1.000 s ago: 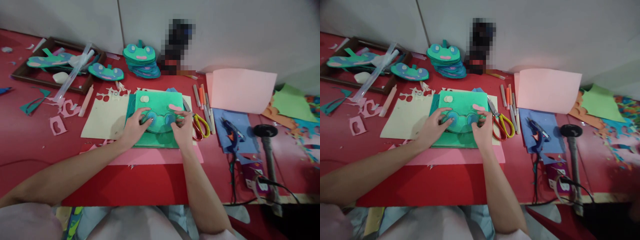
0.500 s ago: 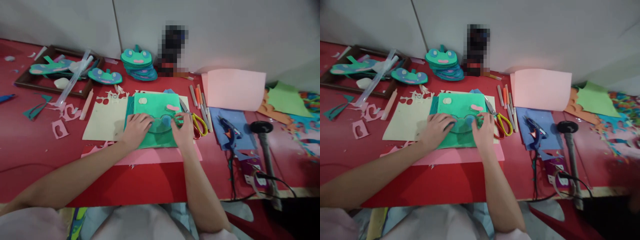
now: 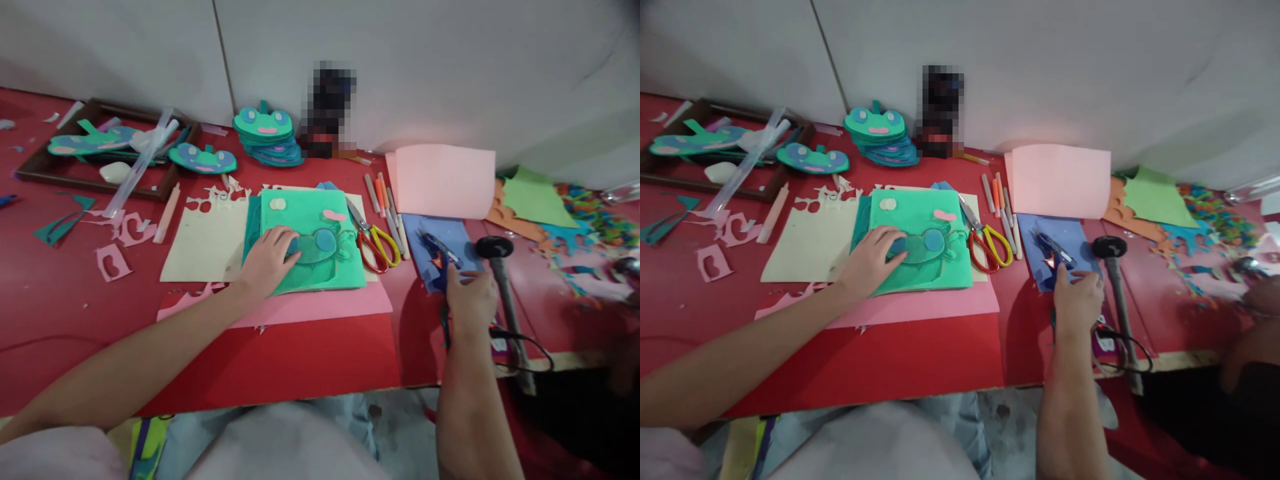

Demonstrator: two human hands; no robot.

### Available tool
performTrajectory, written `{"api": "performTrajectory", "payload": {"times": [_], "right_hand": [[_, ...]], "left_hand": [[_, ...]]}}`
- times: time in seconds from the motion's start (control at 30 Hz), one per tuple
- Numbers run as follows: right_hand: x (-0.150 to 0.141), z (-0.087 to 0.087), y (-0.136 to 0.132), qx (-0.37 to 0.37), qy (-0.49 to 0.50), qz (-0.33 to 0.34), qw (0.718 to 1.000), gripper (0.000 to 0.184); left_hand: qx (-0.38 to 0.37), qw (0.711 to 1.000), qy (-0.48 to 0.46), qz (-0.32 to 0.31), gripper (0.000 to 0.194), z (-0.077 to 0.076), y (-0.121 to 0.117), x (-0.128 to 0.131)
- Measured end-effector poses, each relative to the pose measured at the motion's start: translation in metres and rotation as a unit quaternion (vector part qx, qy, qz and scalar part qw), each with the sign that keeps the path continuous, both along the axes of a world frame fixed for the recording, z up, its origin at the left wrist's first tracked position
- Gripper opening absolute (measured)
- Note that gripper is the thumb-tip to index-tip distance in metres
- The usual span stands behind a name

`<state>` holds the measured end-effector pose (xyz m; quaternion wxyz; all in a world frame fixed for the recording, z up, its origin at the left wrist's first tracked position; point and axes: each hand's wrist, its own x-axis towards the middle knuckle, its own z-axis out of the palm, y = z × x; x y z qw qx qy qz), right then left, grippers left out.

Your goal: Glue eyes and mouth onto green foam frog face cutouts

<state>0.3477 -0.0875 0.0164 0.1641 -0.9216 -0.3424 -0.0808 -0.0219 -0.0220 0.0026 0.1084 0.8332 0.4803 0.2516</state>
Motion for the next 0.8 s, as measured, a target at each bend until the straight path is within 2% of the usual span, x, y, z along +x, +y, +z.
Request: {"api": "performTrajectory", "payload": {"times": [0.13, 0.27, 0.57, 0.67, 0.73, 0.8], "right_hand": [[0.004, -0.004, 0.013, -0.105, 0.078, -0.038, 0.991, 0.045], [0.008, -0.007, 0.021, -0.152, 0.088, -0.034, 0.984, 0.048], [0.003, 0.002, 0.015, -0.101, 0.045, -0.083, 0.990, 0.048], [0.009, 0.006, 0.014, -0.056, 0.022, -0.095, 0.994, 0.042], [0.017, 0.005, 0.012, -0.023, 0.013, -0.094, 0.995, 0.037], [0.025, 0.003, 0.009, 0.000, -0.022, -0.058, 0.998, 0.031]], "left_hand": [[-0.005, 1.000, -0.001, -0.001, 0.027, 0.000, -0.001, 0.001], [0.004, 1.000, 0.024, -0.008, 0.028, -0.002, -0.001, 0.001], [0.010, 0.999, 0.035, -0.004, 0.028, -0.004, 0.000, 0.001], [0.005, 0.999, 0.035, -0.003, 0.028, -0.004, -0.001, 0.001], [0.001, 0.999, 0.034, -0.002, 0.028, -0.003, -0.001, 0.001], [-0.004, 1.000, 0.031, -0.001, 0.028, -0.002, -0.001, 0.001]]}}
